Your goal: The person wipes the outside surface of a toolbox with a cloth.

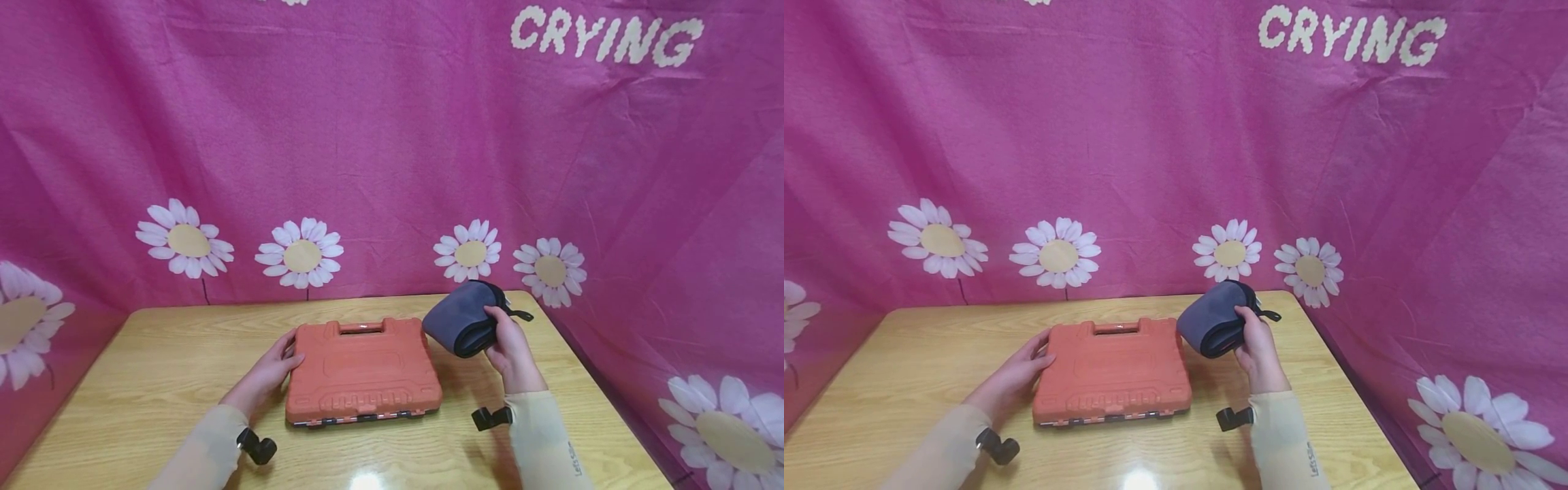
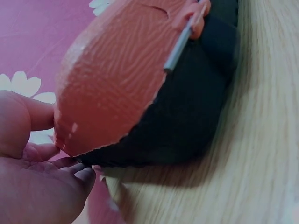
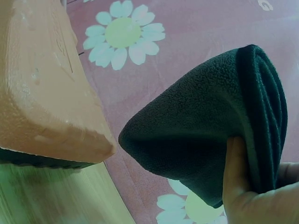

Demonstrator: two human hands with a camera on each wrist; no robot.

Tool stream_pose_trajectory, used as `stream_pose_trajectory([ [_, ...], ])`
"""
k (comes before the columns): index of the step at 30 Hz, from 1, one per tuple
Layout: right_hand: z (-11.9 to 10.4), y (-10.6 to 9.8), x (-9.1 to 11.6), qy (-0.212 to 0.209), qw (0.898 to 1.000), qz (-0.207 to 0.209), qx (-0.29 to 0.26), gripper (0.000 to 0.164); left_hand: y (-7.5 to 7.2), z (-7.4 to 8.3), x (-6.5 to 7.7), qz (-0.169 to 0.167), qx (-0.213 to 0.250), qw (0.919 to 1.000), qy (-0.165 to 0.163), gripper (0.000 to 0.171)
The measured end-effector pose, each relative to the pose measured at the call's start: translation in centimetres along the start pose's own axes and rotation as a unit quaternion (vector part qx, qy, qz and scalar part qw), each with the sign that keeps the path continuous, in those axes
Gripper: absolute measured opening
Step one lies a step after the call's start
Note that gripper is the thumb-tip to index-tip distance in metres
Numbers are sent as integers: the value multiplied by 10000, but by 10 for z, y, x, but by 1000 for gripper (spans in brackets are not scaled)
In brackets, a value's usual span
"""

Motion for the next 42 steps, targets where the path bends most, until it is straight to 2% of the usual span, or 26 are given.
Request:
stream_pose_trajectory([
  [2,0,0,0,6,10000,-6,-10,62,1,-1,1,14,-15,10000,93,69],
  [6,1,0,0,15,10000,8,-33,62,2,0,2,74,-123,9999,75,68],
  [13,1,2,-2,-41,9999,-141,-37,57,3,2,3,174,-372,9989,-237,68],
  [17,1,3,-2,-43,10000,-81,-23,57,5,6,3,200,-411,9980,-431,69],
  [20,1,2,-2,-33,10000,-38,7,59,7,13,3,348,-737,9946,-643,72],
  [23,1,2,-2,0,10000,-19,19,60,9,24,2,661,-1509,9835,-744,77],
  [26,2,2,-3,19,10000,-14,29,61,13,40,0,976,-2416,9641,-519,77],
  [28,3,2,-3,39,10000,-1,31,61,19,50,-2,1035,-2802,9539,-298,70],
  [30,3,2,-4,50,10000,6,40,61,26,59,-6,942,-3076,9468,-58,59],
  [32,3,1,-5,55,10000,-8,47,60,35,64,-13,708,-3176,9455,67,50],
  [36,3,0,-6,16,10000,-15,42,58,51,71,-30,218,-3544,9344,279,38],
  [42,4,0,-6,-3,10000,-86,41,59,64,75,-50,-270,-4240,9039,500,29],
])
Point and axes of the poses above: each hand's wrist, its own x-axis away from the middle knuckle, its own y-axis out of the palm, z = x × y, the point moved 1 cm from there along -x, towards the middle knuckle, and after that the axes turned 3 degrees about y, right-handed, at the moved point
